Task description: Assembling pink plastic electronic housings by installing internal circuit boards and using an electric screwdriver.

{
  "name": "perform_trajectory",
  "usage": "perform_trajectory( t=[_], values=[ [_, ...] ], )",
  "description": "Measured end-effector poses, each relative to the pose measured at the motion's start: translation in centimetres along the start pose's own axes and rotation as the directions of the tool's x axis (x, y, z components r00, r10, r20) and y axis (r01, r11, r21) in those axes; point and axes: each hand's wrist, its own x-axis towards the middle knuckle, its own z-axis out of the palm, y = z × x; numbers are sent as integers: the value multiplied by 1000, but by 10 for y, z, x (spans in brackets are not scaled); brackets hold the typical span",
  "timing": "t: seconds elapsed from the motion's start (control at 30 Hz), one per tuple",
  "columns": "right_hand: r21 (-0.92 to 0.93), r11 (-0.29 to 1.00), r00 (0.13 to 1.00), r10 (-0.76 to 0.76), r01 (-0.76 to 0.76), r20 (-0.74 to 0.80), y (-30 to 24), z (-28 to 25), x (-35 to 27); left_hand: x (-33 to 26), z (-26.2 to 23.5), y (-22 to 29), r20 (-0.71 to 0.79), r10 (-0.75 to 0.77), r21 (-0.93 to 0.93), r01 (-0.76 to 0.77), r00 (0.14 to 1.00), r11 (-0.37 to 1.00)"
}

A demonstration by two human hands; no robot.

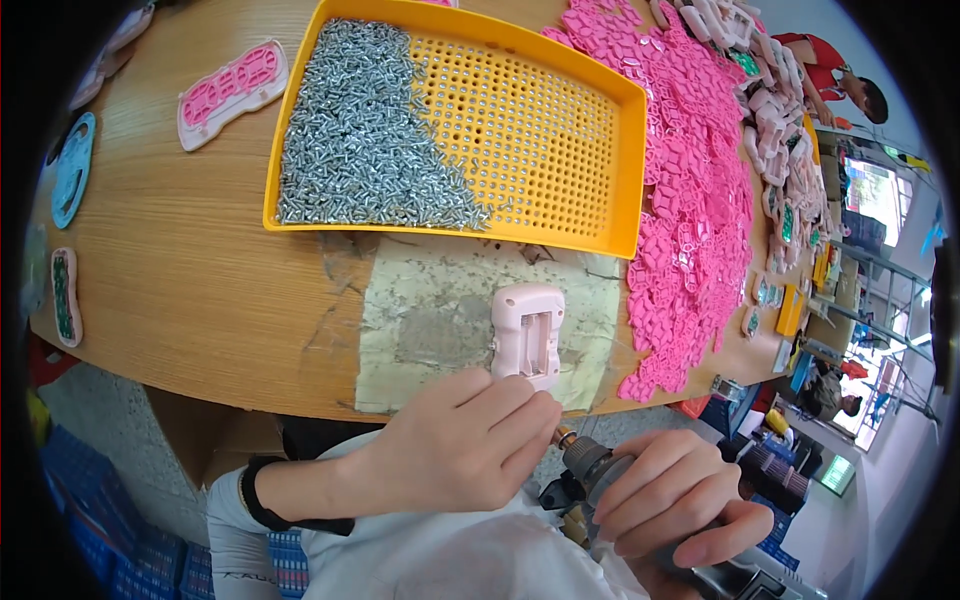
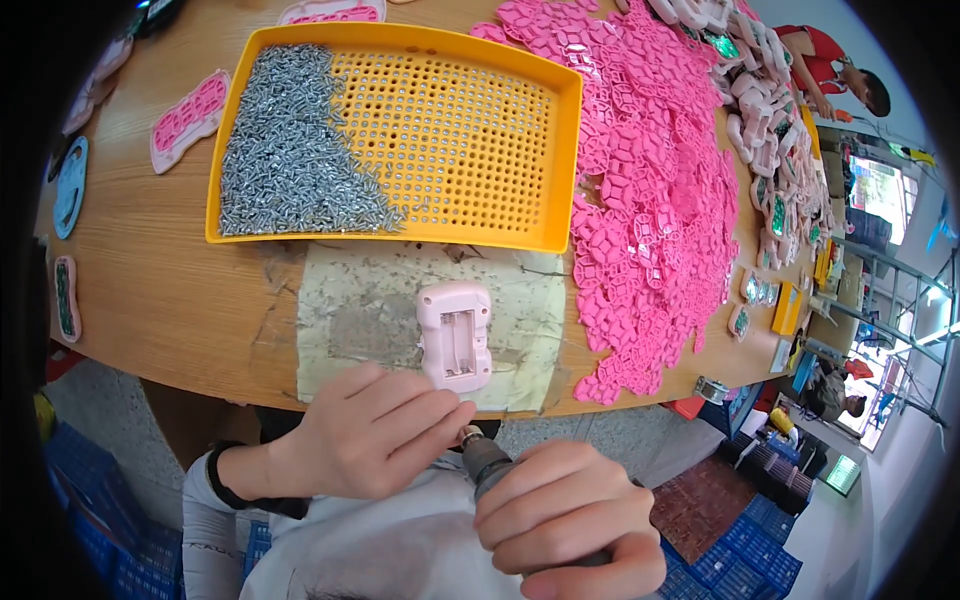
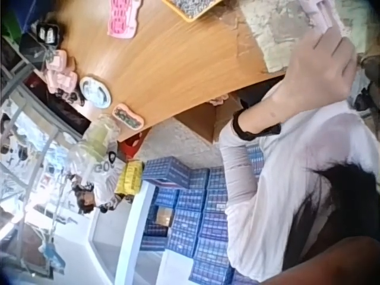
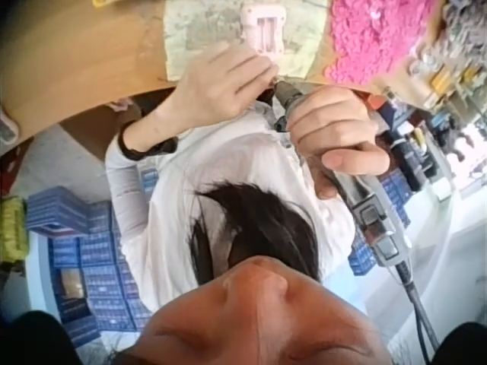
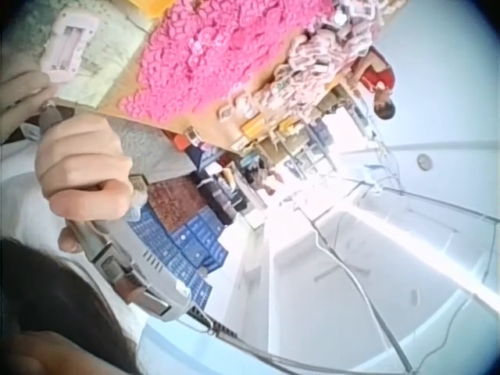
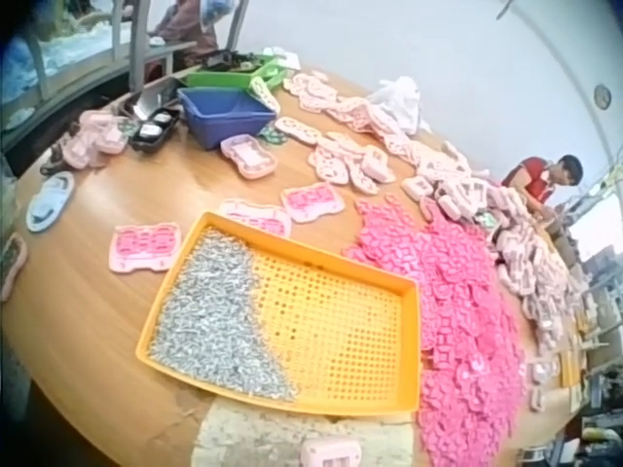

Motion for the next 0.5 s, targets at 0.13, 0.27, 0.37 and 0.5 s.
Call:
perform_trajectory(
  t=[0.13,0.27,0.37,0.5],
  values=[
    [255,959,967,60,-125,248,-9,-24,10,-9,-2,0,49,-21,23,20,999,1000],
    [160,986,998,-40,48,-49,-14,1,7,-16,9,-5,-157,-73,-143,50,985,988],
    [212,976,995,-31,50,-91,-18,3,9,-19,14,-7,-208,-84,-202,41,974,979],
    [238,971,993,-4,33,-118,-21,5,12,-20,15,-9,-227,-63,-273,-1,972,962]
  ],
)
